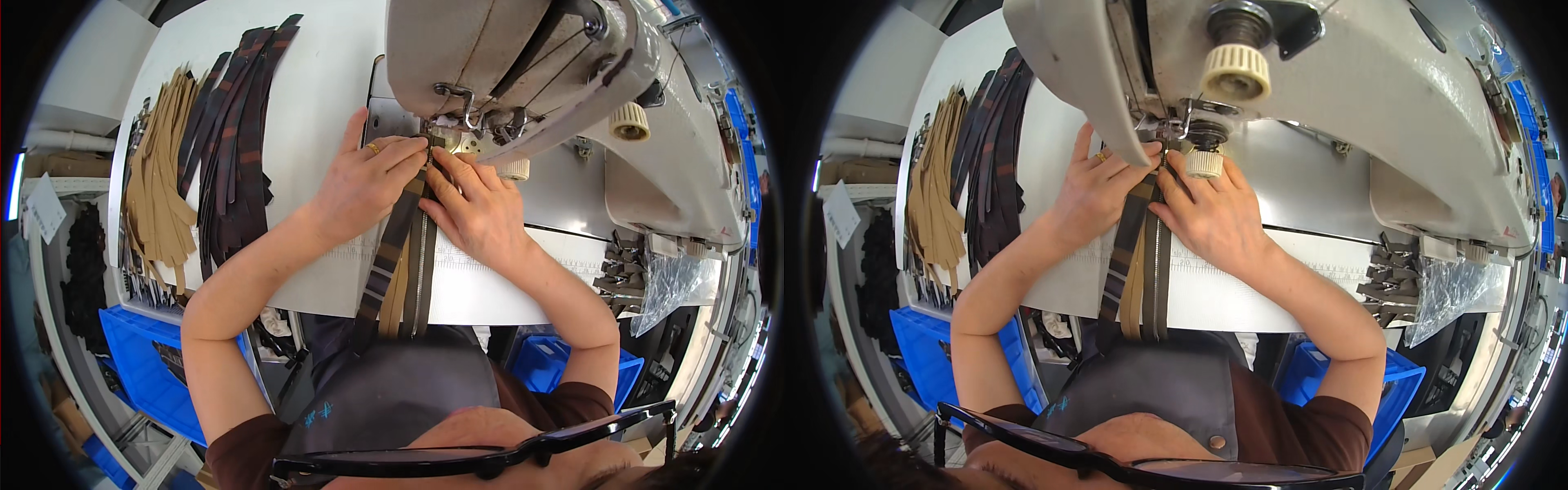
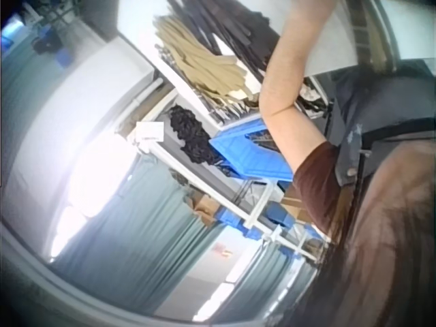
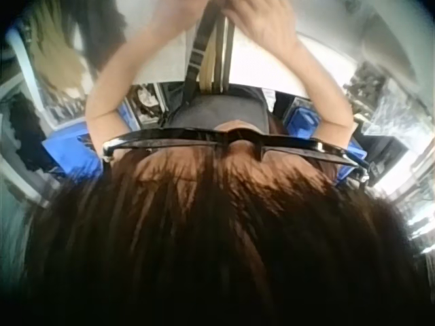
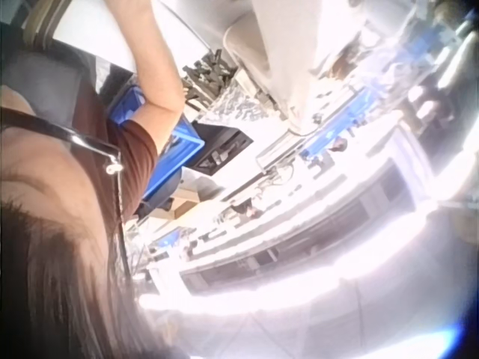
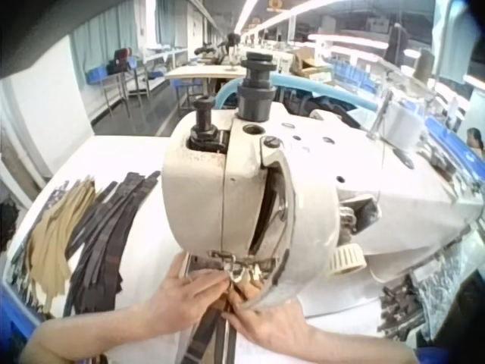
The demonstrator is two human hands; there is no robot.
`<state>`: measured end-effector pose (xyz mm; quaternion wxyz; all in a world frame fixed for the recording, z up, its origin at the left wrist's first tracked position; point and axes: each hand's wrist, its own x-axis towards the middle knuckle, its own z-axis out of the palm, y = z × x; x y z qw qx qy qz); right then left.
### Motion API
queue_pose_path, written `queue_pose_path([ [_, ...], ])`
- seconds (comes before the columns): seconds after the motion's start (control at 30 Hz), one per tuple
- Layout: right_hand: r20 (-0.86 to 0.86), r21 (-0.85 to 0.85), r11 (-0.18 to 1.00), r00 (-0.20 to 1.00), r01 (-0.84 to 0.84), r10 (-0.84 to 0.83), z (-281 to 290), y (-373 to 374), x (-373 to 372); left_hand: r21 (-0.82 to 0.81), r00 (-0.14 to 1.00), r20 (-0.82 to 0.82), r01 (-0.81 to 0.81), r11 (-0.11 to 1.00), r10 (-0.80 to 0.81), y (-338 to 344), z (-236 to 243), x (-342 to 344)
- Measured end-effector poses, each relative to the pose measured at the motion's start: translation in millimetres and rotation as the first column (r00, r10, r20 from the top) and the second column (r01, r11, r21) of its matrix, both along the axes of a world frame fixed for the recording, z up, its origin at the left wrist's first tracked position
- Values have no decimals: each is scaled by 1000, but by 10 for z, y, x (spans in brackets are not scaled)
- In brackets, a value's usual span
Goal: The person sews fabric strips onto zippers using a sewing machine, places finished pieces into a plastic bin, and retrieves more fabric strips from a container to sew onto zippers.
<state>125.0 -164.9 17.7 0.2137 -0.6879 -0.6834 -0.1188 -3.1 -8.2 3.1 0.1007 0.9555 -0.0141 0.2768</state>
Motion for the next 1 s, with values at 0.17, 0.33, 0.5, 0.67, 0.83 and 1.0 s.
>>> queue_pose_path([
  [0.17,17,2,1000,1000,1,-1,-2,3,-10,18,1000,1,-17,1000,17,-20,-11,-14],
  [0.33,35,-1,1000,999,6,-6,-11,1,-13,64,999,-6,-37,997,38,-41,-13,-20],
  [0.5,29,-21,1000,1000,9,-8,-1,-11,-8,91,996,-12,-85,992,86,-75,11,-28],
  [0.67,-59,-24,999,998,23,-25,-18,-14,23,44,992,-89,-90,995,93,-105,48,-60],
  [0.83,-13,-56,997,999,44,-45,-6,-30,-1,37,987,-124,-96,995,99,-105,55,-66],
  [1.0,8,-53,997,999,53,-53,-8,-9,14,10,992,-93,-85,996,86,-81,39,-27],
])
